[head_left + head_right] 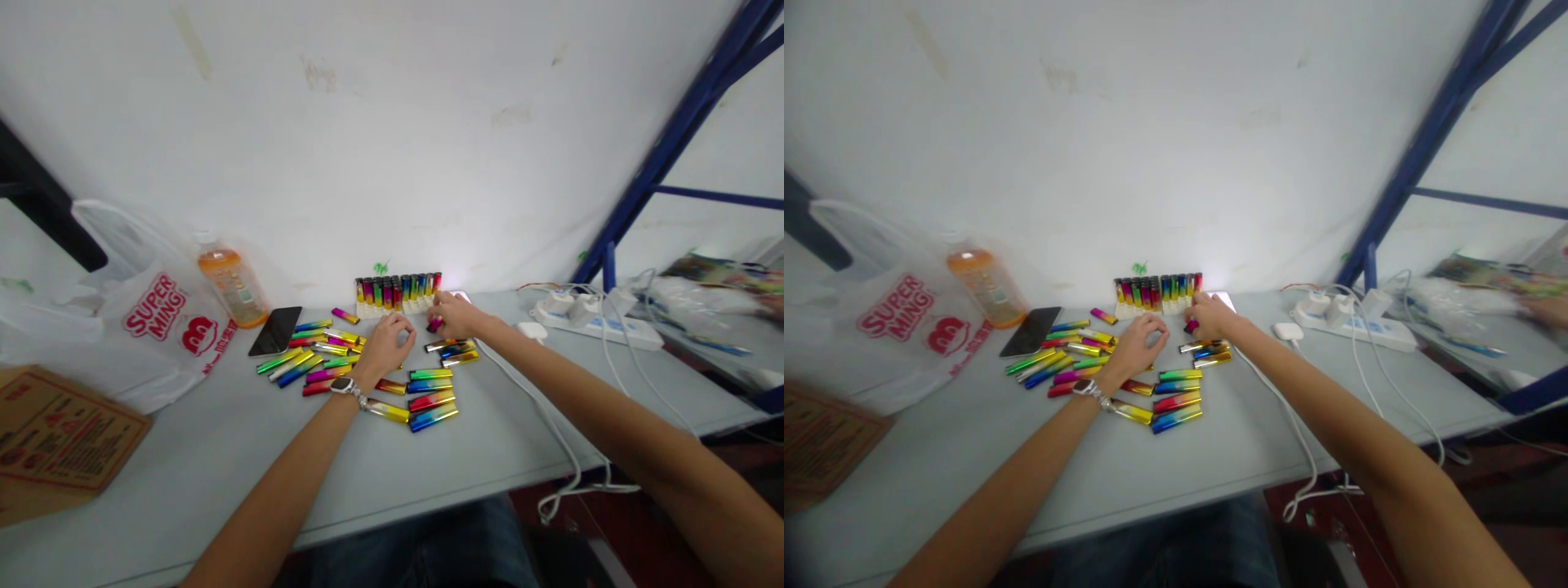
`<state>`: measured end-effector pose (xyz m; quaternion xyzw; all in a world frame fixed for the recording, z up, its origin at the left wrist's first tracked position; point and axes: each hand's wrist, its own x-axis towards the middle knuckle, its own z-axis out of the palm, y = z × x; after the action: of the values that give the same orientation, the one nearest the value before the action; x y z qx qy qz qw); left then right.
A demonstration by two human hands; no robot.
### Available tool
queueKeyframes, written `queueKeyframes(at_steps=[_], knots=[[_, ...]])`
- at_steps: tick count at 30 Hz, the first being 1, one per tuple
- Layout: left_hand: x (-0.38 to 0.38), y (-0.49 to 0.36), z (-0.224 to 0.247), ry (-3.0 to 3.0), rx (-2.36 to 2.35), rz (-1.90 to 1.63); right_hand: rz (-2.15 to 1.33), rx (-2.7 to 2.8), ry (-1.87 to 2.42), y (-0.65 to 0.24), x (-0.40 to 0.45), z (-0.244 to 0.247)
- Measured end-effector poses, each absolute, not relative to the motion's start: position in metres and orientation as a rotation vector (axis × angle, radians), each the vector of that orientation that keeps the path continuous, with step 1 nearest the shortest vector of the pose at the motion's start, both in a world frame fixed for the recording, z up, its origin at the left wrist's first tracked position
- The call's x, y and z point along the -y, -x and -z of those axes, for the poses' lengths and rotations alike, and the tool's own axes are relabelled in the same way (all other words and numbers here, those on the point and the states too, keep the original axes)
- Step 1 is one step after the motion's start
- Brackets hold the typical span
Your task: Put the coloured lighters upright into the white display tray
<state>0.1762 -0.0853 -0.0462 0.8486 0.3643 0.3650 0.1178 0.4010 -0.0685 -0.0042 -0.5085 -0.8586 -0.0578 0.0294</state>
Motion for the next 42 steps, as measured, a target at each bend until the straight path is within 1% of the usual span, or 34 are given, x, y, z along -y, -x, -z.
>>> queueKeyframes(at_steps=[3, 6, 8, 12, 14, 17, 20, 23, 27, 32, 37, 39, 42], knots=[[0.081, -0.177, 0.044, -2.495, -1.096, -1.119, 0.186, 2.654, 1.521, -0.394, 0.062, 0.005], [0.08, -0.175, 0.039, -2.49, -1.113, -1.184, 0.127, 2.568, 1.376, -0.387, 0.063, 0.007], [0.082, -0.172, 0.035, -2.445, -1.114, -1.27, -0.043, 2.372, 1.275, -0.38, 0.069, 0.01], [0.09, -0.167, 0.028, -2.299, -1.119, -1.418, -0.631, 1.712, 1.028, -0.359, 0.091, 0.018], [0.095, -0.164, 0.027, -2.277, -1.098, -1.426, -0.843, 1.451, 0.892, -0.346, 0.102, 0.022], [0.103, -0.164, 0.027, -2.277, -1.05, -1.393, -1.038, 1.191, 0.848, -0.332, 0.114, 0.025], [0.107, -0.167, 0.029, -2.307, -1.006, -1.367, -1.148, 1.07, 0.893, -0.326, 0.123, 0.024], [0.11, -0.171, 0.031, -2.363, -0.973, -1.302, -1.157, 1.058, 0.937, -0.329, 0.127, 0.025], [0.111, -0.171, 0.031, -2.433, -0.972, -1.149, -1.011, 1.079, 1.035, -0.335, 0.127, 0.031], [0.107, -0.151, 0.02, -2.596, -1.06, -0.838, -0.789, 1.109, 1.169, -0.337, 0.123, 0.038], [0.105, -0.133, 0.018, -2.591, -1.217, -0.561, -0.784, 1.101, 1.171, -0.335, 0.125, 0.04], [0.104, -0.131, 0.02, -2.572, -1.206, -0.521, -0.802, 1.12, 1.163, -0.334, 0.125, 0.042], [0.101, -0.131, 0.025, -2.552, -1.136, -0.565, -0.759, 1.136, 1.183, -0.332, 0.126, 0.043]])
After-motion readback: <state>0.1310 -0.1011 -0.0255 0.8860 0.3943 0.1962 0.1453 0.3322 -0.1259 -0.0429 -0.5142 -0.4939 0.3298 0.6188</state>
